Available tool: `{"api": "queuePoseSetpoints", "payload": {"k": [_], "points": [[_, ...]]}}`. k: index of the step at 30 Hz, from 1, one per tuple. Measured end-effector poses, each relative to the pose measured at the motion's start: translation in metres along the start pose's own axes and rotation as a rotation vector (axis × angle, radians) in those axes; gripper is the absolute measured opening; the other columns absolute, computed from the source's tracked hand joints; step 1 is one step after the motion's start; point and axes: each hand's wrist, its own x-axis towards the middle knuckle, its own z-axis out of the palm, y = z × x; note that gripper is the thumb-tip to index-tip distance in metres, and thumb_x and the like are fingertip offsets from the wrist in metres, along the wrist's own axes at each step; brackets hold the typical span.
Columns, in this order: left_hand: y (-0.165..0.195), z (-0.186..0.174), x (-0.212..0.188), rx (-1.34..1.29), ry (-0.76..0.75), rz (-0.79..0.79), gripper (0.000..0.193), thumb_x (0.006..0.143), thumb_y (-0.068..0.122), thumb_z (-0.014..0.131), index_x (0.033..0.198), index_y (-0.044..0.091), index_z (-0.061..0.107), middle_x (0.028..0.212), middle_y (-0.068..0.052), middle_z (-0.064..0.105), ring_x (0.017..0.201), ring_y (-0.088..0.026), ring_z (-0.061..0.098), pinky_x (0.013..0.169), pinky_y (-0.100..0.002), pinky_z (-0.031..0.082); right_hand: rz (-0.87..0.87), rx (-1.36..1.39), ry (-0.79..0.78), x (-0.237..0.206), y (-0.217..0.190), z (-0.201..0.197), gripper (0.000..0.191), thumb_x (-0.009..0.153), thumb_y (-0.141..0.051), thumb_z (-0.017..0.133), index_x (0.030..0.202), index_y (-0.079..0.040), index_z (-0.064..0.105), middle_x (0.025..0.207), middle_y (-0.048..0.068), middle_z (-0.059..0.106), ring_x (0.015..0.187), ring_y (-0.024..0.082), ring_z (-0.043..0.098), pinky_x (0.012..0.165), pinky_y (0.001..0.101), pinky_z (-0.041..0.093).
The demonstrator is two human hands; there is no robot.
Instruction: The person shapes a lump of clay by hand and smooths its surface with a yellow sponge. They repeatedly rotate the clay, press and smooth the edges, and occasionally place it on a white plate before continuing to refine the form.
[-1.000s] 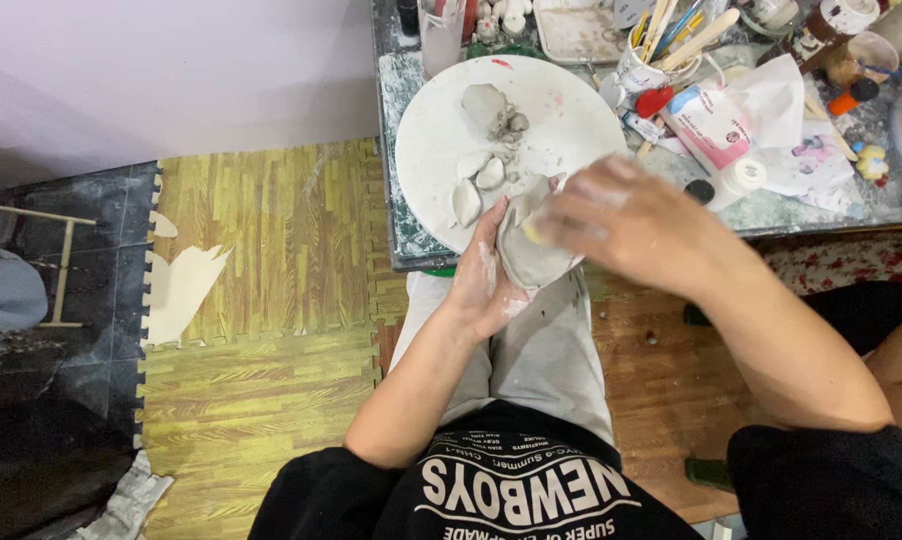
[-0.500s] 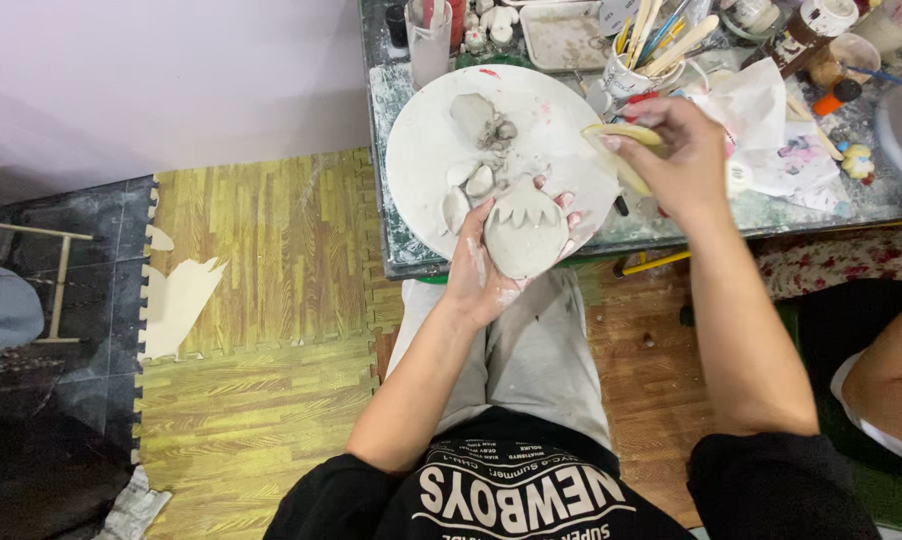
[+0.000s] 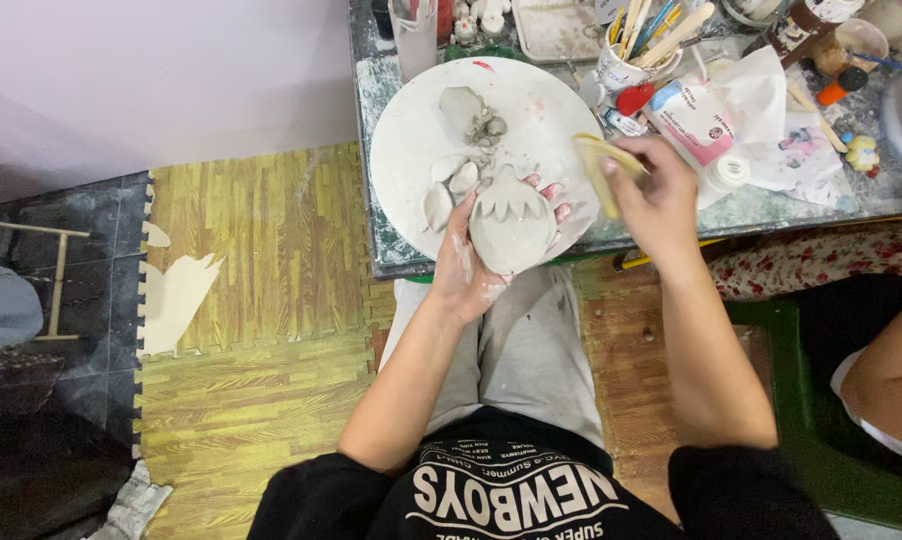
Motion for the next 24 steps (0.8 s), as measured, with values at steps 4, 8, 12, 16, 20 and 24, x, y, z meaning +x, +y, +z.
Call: {"api": "queuePoseSetpoints", "payload": {"k": [4,8,12,16,20,24], "points": [[-0.004,0.002,-0.001,0.073,-0.012,0.050,0.066,0.110,0.048,0.033,0.154,0.000,0.040,0.152,-0.022,0.051,0.138,-0.038,0.054,0.119,-0.049,0.043,-0.141,-0.065,-0.004,-0.032,-0.035,0.001,0.020,0.101,0.005,0.066,0.121,0.001,0.068,0.117,0.011,0.063,0.106,0.019,0.063,0.090,0.0268,0.054],[-0.012,0.003,-0.001,0.153,0.047,0.120,0.065,0.110,0.047,0.030,0.155,0.001,0.039,0.152,-0.019,0.052,0.140,-0.033,0.053,0.120,-0.047,0.043,-0.330,-0.383,-0.041,-0.053,-0.064,0.021,0.029,0.092,0.007,0.065,0.120,0.002,0.071,0.111,0.012,0.061,0.099,0.022,0.064,0.083,0.0297,0.055],[-0.011,0.003,0.000,0.176,0.031,0.181,0.063,0.111,0.046,0.029,0.155,0.002,0.041,0.150,-0.018,0.054,0.139,-0.032,0.054,0.120,-0.046,0.043,-0.257,-0.413,-0.160,-0.064,-0.080,0.022,0.029,0.091,0.005,0.065,0.119,0.000,0.072,0.108,0.012,0.062,0.091,0.020,0.065,0.073,0.0292,0.053],[-0.012,0.001,0.000,0.184,0.132,0.132,0.064,0.110,0.048,0.026,0.153,0.004,0.042,0.148,-0.016,0.054,0.136,-0.029,0.055,0.117,-0.045,0.044,-0.272,-0.413,-0.077,-0.061,-0.082,0.022,0.028,0.093,0.004,0.067,0.120,-0.003,0.071,0.106,0.010,0.062,0.092,0.020,0.066,0.073,0.0293,0.055],[-0.014,-0.002,0.000,0.190,0.089,0.128,0.064,0.111,0.046,0.026,0.154,0.003,0.041,0.149,-0.016,0.054,0.138,-0.028,0.055,0.119,-0.043,0.043,-0.239,-0.491,-0.121,-0.065,-0.091,0.023,0.035,0.093,0.006,0.067,0.126,-0.002,0.071,0.111,0.015,0.060,0.093,0.024,0.065,0.077,0.0342,0.054],[-0.012,-0.003,0.001,0.185,0.043,0.159,0.063,0.110,0.046,0.026,0.153,0.002,0.042,0.149,-0.019,0.055,0.137,-0.031,0.056,0.120,-0.044,0.042,-0.272,-0.448,-0.164,-0.067,-0.101,0.024,0.032,0.093,0.005,0.065,0.124,-0.004,0.069,0.114,0.013,0.060,0.101,0.024,0.067,0.083,0.0338,0.058]]}}
